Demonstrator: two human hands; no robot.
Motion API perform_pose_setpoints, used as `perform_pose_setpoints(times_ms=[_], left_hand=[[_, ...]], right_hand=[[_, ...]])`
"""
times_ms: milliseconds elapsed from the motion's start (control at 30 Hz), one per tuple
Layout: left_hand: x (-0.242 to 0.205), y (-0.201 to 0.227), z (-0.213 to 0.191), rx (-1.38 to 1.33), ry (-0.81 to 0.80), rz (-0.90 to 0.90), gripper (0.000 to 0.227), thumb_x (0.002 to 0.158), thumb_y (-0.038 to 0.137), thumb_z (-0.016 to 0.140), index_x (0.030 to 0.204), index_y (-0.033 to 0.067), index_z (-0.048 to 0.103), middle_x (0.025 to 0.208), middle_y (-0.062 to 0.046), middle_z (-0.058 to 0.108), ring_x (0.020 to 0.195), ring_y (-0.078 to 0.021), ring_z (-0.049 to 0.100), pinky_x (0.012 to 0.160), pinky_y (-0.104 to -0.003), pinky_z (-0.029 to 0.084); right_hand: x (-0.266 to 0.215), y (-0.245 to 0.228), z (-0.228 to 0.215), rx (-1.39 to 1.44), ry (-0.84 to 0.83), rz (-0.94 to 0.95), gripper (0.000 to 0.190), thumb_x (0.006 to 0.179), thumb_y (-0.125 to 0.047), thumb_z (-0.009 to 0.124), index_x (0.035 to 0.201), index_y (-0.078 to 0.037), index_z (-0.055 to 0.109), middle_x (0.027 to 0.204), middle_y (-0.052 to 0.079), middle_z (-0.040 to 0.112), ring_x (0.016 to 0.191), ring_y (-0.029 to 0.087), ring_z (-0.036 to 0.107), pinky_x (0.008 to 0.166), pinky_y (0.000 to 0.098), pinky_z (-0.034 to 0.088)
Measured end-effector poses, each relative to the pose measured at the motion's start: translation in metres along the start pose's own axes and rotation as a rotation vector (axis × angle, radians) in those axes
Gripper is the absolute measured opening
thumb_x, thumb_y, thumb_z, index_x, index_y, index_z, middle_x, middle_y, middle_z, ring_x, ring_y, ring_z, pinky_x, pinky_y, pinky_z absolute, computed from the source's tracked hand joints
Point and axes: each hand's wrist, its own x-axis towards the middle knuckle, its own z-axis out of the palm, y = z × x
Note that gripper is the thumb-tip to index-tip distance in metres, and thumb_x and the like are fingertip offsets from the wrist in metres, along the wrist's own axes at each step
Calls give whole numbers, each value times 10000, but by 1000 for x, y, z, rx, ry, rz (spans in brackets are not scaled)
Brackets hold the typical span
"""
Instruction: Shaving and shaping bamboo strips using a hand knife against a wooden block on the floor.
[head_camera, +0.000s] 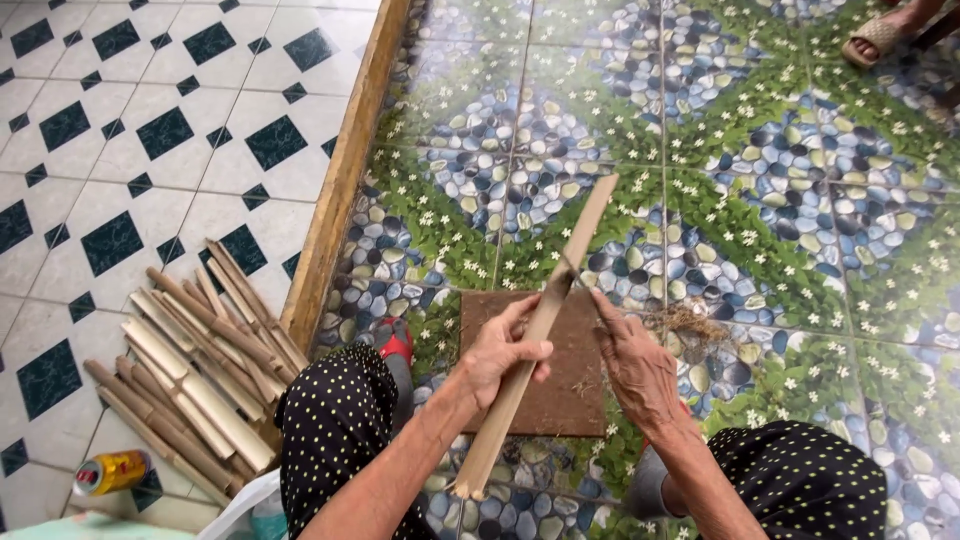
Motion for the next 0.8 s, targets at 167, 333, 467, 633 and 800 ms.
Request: perform_pose_setpoints(times_ms=[167, 333, 467, 633, 800], left_hand=[[28, -35, -39, -235, -27, -42, 467, 899, 28, 766, 1335, 35, 599, 849, -199, 645, 563, -335, 726, 476, -362, 663], [5, -14, -25, -227, -91, -42, 369, 971, 157, 730, 1319, 61, 651, 886, -222, 665, 561, -298, 714, 461, -328, 654], [19, -30, -42, -220, -61, -59, 318, 975, 113, 694, 1284, 42, 665, 878, -235, 675, 562, -305, 713, 474, -336, 648], [4, -8, -31, -172, -64, -98, 370, 953, 136, 714, 1310, 63, 653, 863, -220, 689, 546, -290, 706, 456, -321, 640], [1, -1, -21, -216, -147, -85, 374, 979, 156, 699, 1336, 63, 636, 881, -230, 682, 558, -293, 706, 451, -330, 635]], right_hand=[[-10, -18, 1, -1, -142, -104, 602, 1012, -613, 368, 1597, -476, 388, 861, 48, 581, 583, 237, 618, 596, 387, 572], [-5, 9, 16, 26, -45, -89, 570, 1064, -558, 330, 1606, -416, 442, 798, 89, 619, 535, 194, 566, 514, 326, 539], [-9, -3, 18, 27, -42, -129, 583, 1038, -573, 406, 1587, -385, 460, 825, 95, 630, 535, 195, 603, 521, 331, 561], [-3, -1, 4, -39, -29, -127, 563, 1018, -593, 426, 1561, -442, 445, 994, 109, 655, 707, 384, 717, 611, 493, 569], [-2, -14, -15, 91, 8, -69, 543, 1037, -561, 461, 1544, -379, 523, 879, 92, 657, 616, 225, 663, 576, 359, 575]])
